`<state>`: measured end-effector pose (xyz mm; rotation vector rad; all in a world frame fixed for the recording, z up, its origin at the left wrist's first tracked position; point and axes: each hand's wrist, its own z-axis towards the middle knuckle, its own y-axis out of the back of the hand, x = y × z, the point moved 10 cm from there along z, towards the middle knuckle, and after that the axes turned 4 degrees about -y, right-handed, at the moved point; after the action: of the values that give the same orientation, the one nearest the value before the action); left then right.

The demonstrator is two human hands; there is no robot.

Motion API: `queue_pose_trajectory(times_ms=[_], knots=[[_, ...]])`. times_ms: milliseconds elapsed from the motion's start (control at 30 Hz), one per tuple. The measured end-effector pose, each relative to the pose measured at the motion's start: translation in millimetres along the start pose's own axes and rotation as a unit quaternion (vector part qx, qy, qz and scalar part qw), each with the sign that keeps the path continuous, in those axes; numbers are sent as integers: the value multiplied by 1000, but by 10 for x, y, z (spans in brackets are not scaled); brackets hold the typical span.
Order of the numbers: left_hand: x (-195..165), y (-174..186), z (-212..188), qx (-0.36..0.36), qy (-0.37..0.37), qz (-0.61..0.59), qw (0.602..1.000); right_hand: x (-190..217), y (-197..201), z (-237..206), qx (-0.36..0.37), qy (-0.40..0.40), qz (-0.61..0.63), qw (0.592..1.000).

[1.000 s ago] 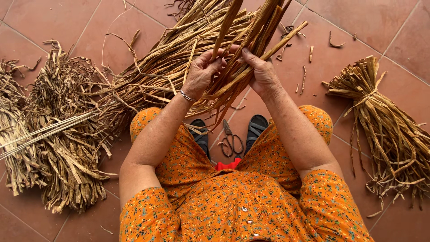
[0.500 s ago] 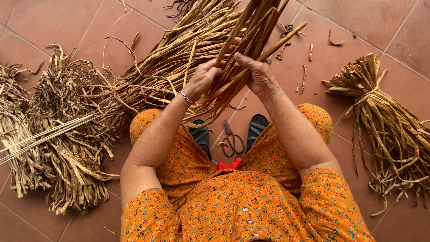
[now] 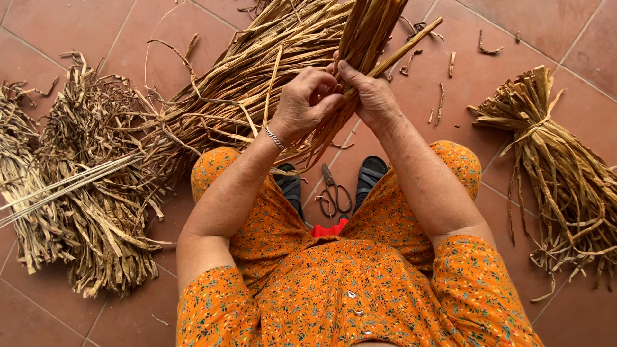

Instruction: The person sits on a tiled floor and processes dried plant stalks. They gather stalks into bundles, tie them with thin strips, and trim the ends with scissors. The person repeats this process, creating multiple finished bundles.

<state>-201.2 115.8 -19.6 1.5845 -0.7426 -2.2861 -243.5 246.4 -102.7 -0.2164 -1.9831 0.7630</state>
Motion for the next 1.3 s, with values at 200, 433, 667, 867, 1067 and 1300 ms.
queue_pose_trajectory(times_ms=[200,433,667,867,1067,1300], knots=[[110,282,333,-82,-40,-84,992,-2,-58,-54,-11,22,-31,999],[-78,337,613,-160,-97,-186,965,-106,-115,-38,-1,28,-118,993],[-354,-40,196,54,-110,-22,992,117,340,44,-68,43,64,995],[296,-597,-160,219,56,257,940,73,418,104,-89,57,103,989],[603,-811,-184,191,91,259,943,-4,527,94,-130,43,88,987],[408,-734,-166,151,130,111,974,205,514,59,-104,109,100,983]])
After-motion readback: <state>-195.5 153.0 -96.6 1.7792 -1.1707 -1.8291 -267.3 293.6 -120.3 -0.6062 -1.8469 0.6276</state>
